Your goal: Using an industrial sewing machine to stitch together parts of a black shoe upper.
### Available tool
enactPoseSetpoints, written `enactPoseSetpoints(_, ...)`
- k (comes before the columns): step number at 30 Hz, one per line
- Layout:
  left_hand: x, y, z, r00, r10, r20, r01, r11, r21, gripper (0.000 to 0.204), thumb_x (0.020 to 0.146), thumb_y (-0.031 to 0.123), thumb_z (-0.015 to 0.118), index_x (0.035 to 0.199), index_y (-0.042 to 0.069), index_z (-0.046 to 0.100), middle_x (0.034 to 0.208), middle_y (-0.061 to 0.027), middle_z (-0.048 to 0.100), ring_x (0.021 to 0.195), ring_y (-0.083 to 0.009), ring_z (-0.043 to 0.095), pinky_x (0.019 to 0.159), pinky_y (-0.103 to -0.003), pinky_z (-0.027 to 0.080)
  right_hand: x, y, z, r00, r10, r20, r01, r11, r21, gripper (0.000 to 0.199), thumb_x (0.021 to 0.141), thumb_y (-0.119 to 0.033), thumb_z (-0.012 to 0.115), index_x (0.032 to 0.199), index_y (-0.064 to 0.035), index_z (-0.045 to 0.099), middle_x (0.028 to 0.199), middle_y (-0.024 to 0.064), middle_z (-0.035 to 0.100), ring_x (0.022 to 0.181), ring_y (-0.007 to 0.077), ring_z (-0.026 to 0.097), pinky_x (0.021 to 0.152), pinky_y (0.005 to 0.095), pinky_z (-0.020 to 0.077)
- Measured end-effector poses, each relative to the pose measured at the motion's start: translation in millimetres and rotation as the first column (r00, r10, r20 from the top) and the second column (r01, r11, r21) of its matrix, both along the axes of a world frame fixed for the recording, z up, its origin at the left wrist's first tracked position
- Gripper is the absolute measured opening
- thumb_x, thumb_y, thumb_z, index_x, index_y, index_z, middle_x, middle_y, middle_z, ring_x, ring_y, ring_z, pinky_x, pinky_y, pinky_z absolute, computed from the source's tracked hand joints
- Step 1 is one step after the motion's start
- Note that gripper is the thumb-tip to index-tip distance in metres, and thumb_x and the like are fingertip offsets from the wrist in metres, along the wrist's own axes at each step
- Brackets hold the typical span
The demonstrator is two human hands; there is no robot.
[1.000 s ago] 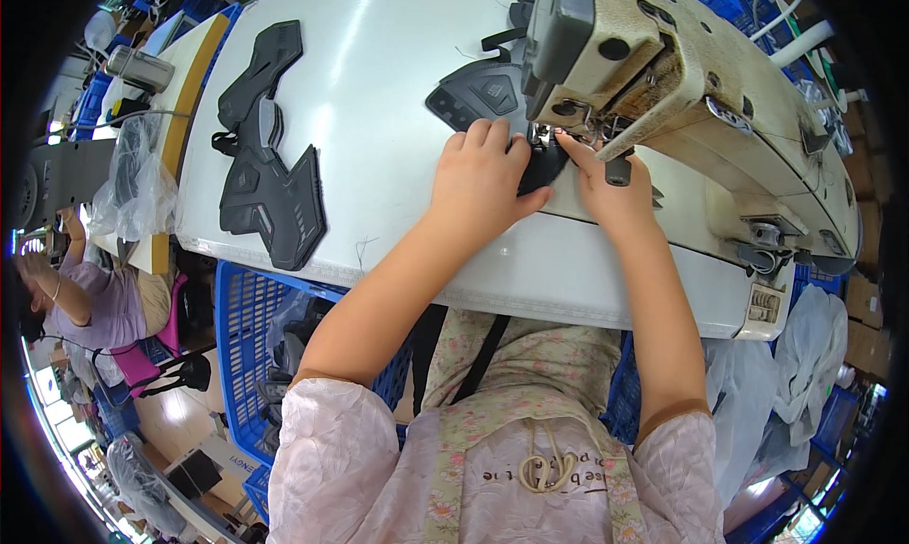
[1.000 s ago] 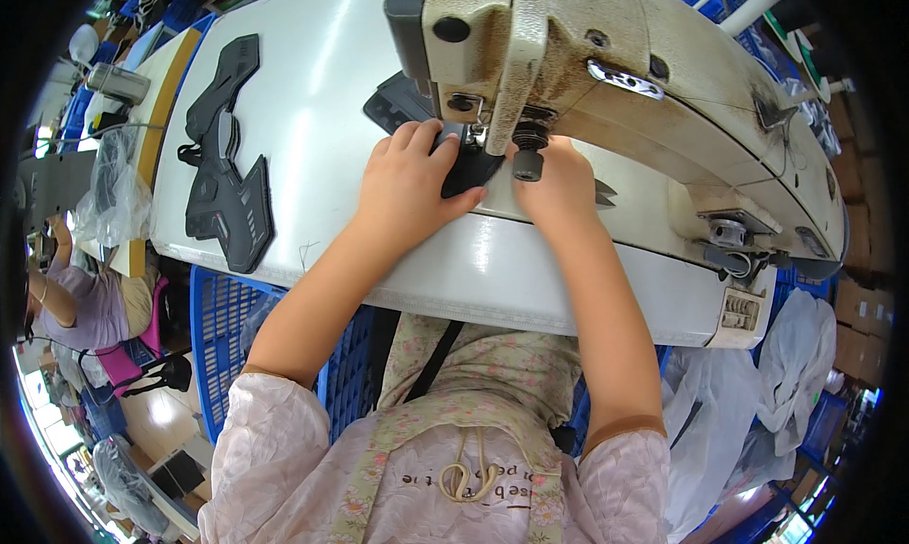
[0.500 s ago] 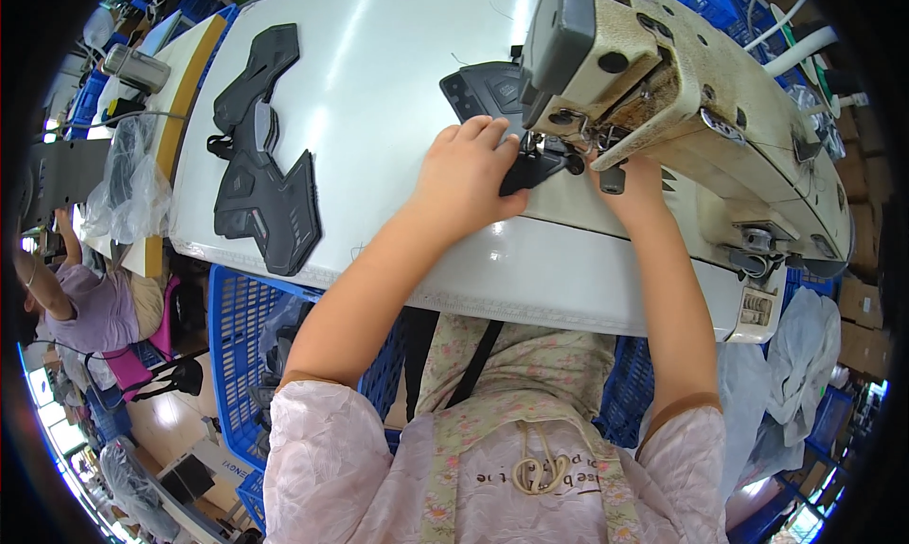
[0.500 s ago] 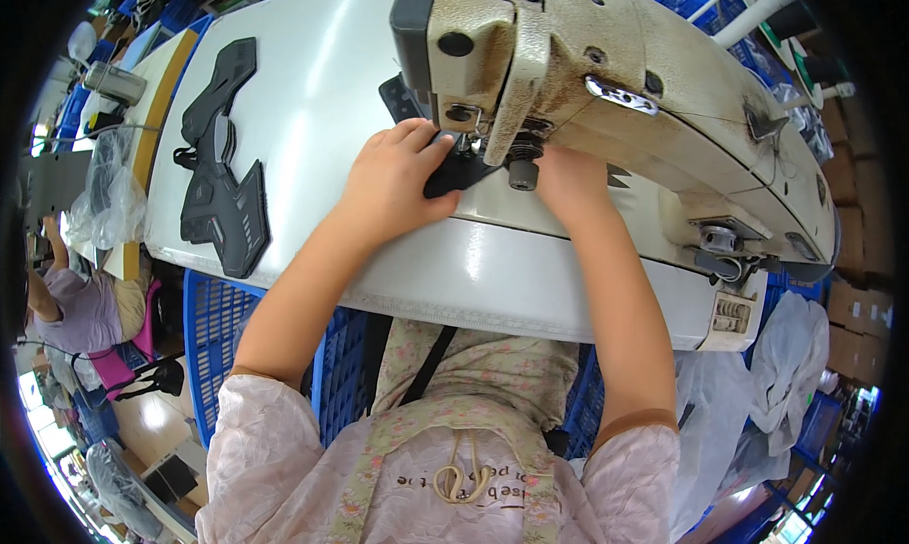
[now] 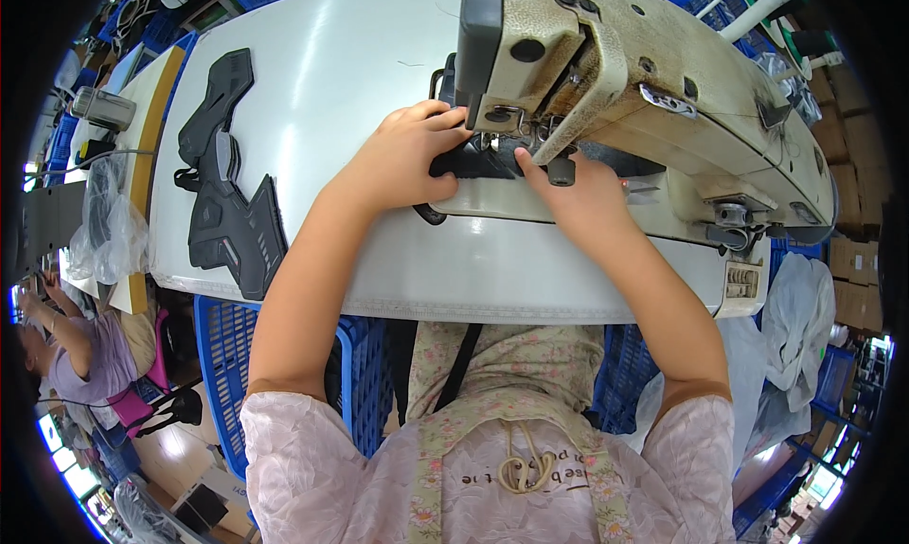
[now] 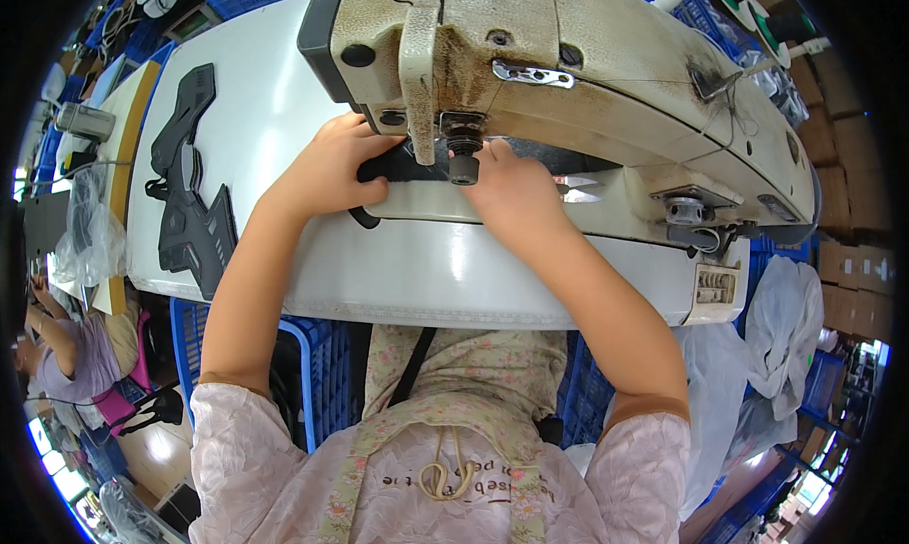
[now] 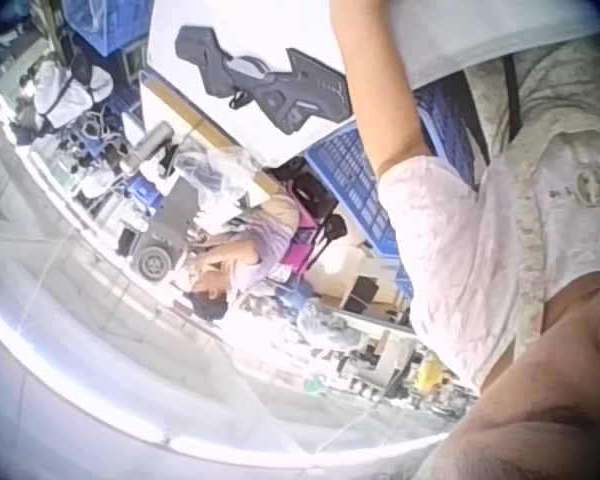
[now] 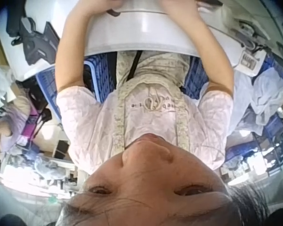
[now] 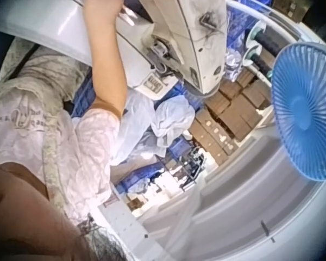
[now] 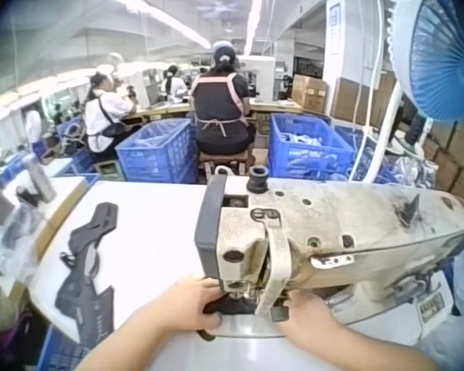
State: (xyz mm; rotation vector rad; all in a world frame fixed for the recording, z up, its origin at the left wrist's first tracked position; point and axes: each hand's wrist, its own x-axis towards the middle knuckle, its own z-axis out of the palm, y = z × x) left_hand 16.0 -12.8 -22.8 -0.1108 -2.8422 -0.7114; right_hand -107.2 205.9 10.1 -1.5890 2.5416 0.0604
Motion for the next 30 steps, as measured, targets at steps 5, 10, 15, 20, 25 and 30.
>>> enactPoseSetpoints(5,1.6,1.7,-2.4,1.0,0.004,-0.011,-0.004,1.0,-0.01,0.055,0.065,0.018,0.065,0.117,0.001,0.066,0.117,-0.0144,0.064,0.114,-0.0324,0.053,0.102,-0.042,0.039,-6.4,7.8,-20.4,0.966,0.135,-0.22,-0.124,0.99,0.061,0.038,0.096,-0.028,0.054,0.134,-0.028,0.053,0.105,0.0252,0.06,0.086,0.0412,0.065,0.069,0.0468,0.0547)
enactPoseSetpoints(10,6.7,8.9,1.7,0.999,0.046,0.021,-0.044,0.996,-0.074,0.054,0.069,0.024,0.069,0.119,0.002,0.067,0.125,-0.0136,0.061,0.121,-0.0323,0.05,0.102,-0.044,0.039,-12.8,7.2,-22.9,0.954,0.107,-0.279,-0.189,0.94,-0.286,0.011,0.078,-0.013,0.064,0.086,-0.0085,0.069,0.09,0.0036,0.06,0.094,0.0206,0.064,0.063,0.0337,0.0562)
enactPoseSetpoints(15,12.6,21.5,2.9,0.995,0.091,0.049,-0.085,0.989,-0.119,0.059,0.073,0.032,0.074,0.124,0.003,0.065,0.129,-0.0155,0.058,0.123,-0.0331,0.049,0.102,-0.045,0.04,-16.2,0.1,-23.7,0.985,0.044,-0.168,-0.093,0.95,-0.299,0.015,0.079,-0.01,0.063,0.094,-0.0098,0.068,0.086,0.0039,0.063,0.084,0.0218,0.067,0.064,0.0355,0.0551)
enactPoseSetpoints(20,15.0,37.3,2.1,0.98,0.196,0.036,-0.181,0.951,-0.252,0.059,0.079,0.035,0.073,0.126,0.003,0.063,0.127,-0.0184,0.058,0.12,-0.034,0.051,0.099,-0.045,0.041,-13.9,-3.4,-25.4,0.992,-0.031,-0.119,-0.01,0.944,-0.33,0.023,0.078,-0.006,0.063,0.1,-0.011,0.067,0.082,0.0052,0.064,0.081,0.0233,0.068,0.065,0.0364,0.055)
enactPoseSetpoints(25,16.2,41.8,1.3,0.977,0.215,0.0,-0.207,0.94,-0.272,0.058,0.08,0.035,0.073,0.127,0.002,0.062,0.127,-0.0186,0.057,0.12,-0.0335,0.051,0.099,-0.044,0.042,-11.8,-4.0,-25.9,0.993,-0.061,-0.103,0.031,0.962,-0.27,0.033,0.075,-0.005,0.065,0.106,-0.0123,0.066,0.088,0.0055,0.064,0.087,0.0237,0.068,0.067,0.0368,0.0557)
enactPoseSetpoints(30,14.3,40.2,-2.3,0.975,0.222,0.008,-0.212,0.942,-0.259,0.058,0.08,0.035,0.072,0.126,0.002,0.062,0.129,-0.0183,0.057,0.12,-0.033,0.051,0.098,-0.044,0.043,-11.2,-0.9,-28.4,0.993,-0.071,-0.093,0.041,0.955,-0.293,0.028,0.078,-0.004,0.062,0.104,-0.012,0.066,0.09,0.0056,0.064,0.089,0.0244,0.067,0.068,0.0382,0.0559)
